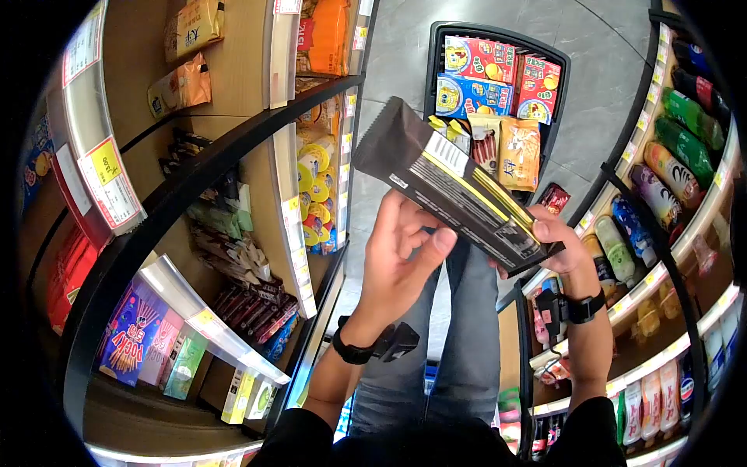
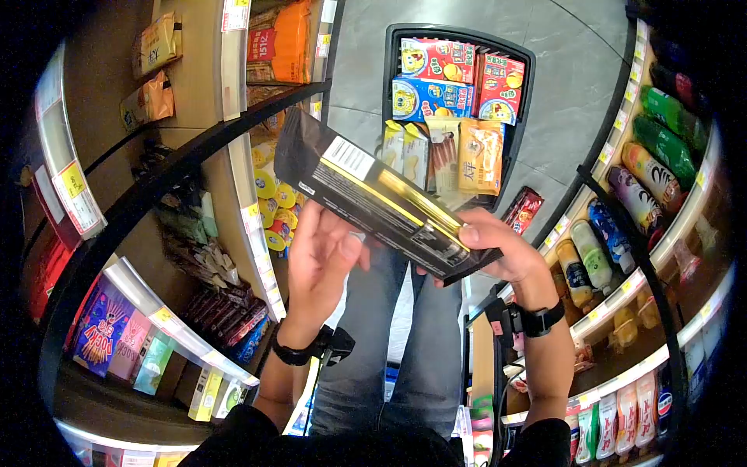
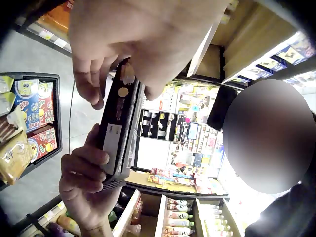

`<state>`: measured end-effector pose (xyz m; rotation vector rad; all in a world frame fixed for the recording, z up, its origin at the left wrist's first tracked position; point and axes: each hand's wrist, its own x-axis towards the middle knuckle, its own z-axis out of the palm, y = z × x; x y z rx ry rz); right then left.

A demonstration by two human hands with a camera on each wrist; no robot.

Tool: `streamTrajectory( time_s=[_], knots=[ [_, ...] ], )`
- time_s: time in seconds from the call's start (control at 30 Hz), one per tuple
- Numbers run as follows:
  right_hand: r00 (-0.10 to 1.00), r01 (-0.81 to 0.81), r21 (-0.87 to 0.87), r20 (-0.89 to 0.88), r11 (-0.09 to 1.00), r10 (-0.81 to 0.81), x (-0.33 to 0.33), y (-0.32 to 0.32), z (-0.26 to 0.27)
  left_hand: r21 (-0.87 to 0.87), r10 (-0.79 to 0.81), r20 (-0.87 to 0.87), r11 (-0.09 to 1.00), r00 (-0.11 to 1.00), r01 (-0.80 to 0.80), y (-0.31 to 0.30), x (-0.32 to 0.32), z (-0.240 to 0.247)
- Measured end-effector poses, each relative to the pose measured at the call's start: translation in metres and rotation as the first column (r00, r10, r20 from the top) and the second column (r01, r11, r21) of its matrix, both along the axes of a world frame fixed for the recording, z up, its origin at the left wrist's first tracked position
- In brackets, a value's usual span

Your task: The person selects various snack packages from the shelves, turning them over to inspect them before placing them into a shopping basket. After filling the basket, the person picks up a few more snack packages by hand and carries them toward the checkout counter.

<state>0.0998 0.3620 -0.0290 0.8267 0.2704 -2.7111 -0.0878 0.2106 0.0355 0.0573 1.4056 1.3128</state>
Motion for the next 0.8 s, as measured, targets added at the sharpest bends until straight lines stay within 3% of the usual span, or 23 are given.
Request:
streamTrajectory(
  time_s=[0.1, 0.13, 0.17, 0.2, 0.23, 0.33, 0.43, 0.57, 0.67, 0.77, 0.8],
  knots=[
    [0.995, -0.097, 0.224, 0.024, 0.97, 0.094, -0.011, 0.0, 0.017, 0.013, 0.038, -0.014, 0.999, 0.999, -0.038, -0.002, -0.002, 0.002],
    [0.991, -0.127, 0.411, 0.091, 0.903, 0.098, -0.018, -0.005, 0.025, 0.018, 0.028, -0.049, 0.999, 0.998, -0.027, -0.005, -0.003, 0.002],
    [0.999, -0.037, 0.666, 0.013, 0.745, 0.039, -0.027, -0.014, 0.028, 0.033, 0.018, -0.065, 0.999, 0.998, -0.016, -0.006, -0.003, 0.001],
    [0.995, -0.093, 0.88, 0.062, 0.466, 0.082, -0.035, -0.015, 0.039, 0.046, 0.008, -0.082, 0.999, 0.997, -0.004, -0.006, -0.005, 0.001],
    [0.987, -0.133, 0.983, 0.121, 0.126, 0.104, -0.043, -0.015, 0.05, 0.06, -0.002, -0.099, 0.998, 0.995, 0.008, -0.006, -0.006, 0.001],
    [0.988, -0.129, 0.941, 0.15, -0.314, 0.044, -0.051, -0.024, 0.063, 0.073, 0.069, -0.013, 0.995, 0.998, -0.067, -0.012, -0.006, 0.003],
    [0.999, 0.035, 0.788, -0.03, -0.614, 0.017, -0.045, -0.05, 0.048, 0.043, 0.21, 0.163, 0.975, 0.964, -0.22, -0.01, -0.005, 0.012],
    [0.99, 0.135, 0.751, -0.131, -0.647, 0.054, -0.045, -0.071, 0.046, 0.052, 0.376, 0.263, 0.914, 0.889, -0.402, -0.006, -0.003, 0.011],
    [0.987, 0.146, 0.836, -0.158, -0.529, 0.022, -0.043, -0.06, 0.058, 0.098, 0.408, 0.342, 0.88, 0.846, -0.464, -0.009, -0.005, 0.007],
    [0.968, 0.152, 0.895, -0.22, -0.419, -0.119, -0.033, -0.059, 0.055, 0.135, 0.401, 0.342, 0.874, 0.85, -0.467, -0.012, -0.005, 0.005],
    [0.976, 0.135, 0.894, -0.194, -0.427, -0.099, -0.032, -0.055, 0.059, 0.133, 0.385, 0.322, 0.886, 0.865, -0.444, -0.013, -0.005, 0.004]
  ],
)
